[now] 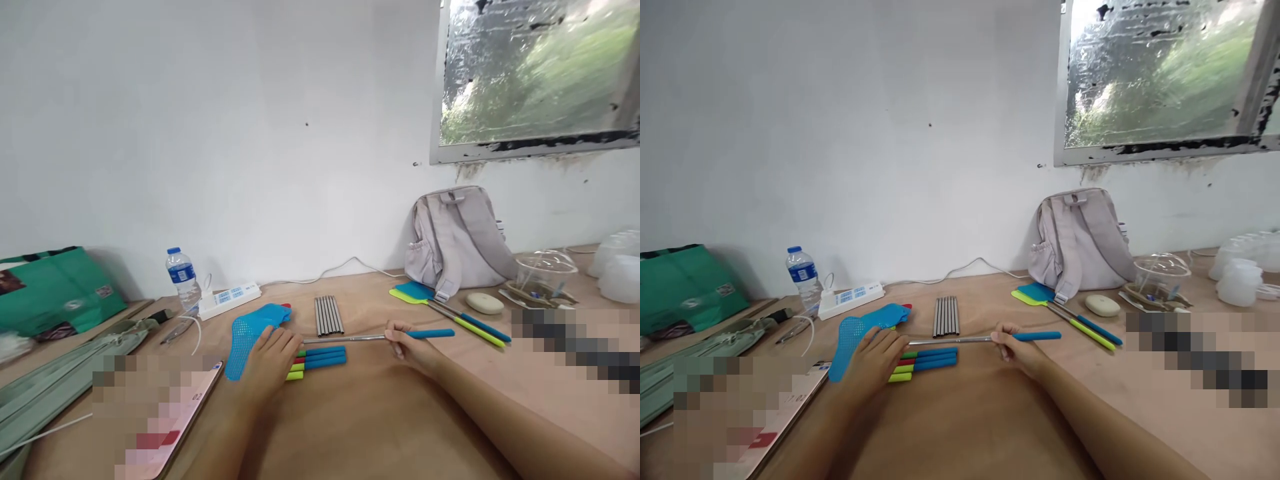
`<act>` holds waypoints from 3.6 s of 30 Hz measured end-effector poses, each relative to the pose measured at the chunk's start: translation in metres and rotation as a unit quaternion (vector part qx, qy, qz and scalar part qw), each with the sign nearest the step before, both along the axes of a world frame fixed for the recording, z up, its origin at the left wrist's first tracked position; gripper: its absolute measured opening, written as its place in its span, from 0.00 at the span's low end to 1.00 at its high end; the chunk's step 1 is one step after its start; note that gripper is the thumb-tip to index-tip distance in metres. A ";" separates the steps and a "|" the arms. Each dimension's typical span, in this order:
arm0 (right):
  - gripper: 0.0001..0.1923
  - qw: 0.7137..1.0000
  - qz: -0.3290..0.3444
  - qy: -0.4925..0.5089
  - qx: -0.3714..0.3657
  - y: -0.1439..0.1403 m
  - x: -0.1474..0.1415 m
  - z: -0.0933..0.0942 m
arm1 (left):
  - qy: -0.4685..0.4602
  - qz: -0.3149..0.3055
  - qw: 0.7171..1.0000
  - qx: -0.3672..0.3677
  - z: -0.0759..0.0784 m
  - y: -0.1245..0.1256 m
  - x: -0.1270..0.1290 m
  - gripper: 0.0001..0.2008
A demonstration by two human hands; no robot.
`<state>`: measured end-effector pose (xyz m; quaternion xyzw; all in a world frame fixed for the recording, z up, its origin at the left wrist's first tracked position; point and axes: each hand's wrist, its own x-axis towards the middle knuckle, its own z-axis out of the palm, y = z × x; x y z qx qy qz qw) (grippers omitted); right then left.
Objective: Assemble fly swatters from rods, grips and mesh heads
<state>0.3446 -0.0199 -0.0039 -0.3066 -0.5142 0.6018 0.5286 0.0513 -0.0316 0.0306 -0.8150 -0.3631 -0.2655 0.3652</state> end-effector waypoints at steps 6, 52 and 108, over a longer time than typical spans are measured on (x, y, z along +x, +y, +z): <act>0.15 0.991 -0.075 0.106 -0.042 -0.015 -0.038 0.000 | -0.045 0.024 0.999 0.004 -0.010 -0.011 0.038 0.12; 0.13 0.987 0.045 -0.057 0.143 0.003 0.060 0.030 | 0.076 -0.018 0.996 0.053 0.021 -0.012 0.008 0.09; 0.07 0.513 -0.244 -0.703 0.428 0.003 0.038 0.026 | 0.089 -0.036 0.993 0.069 0.021 -0.003 -0.026 0.09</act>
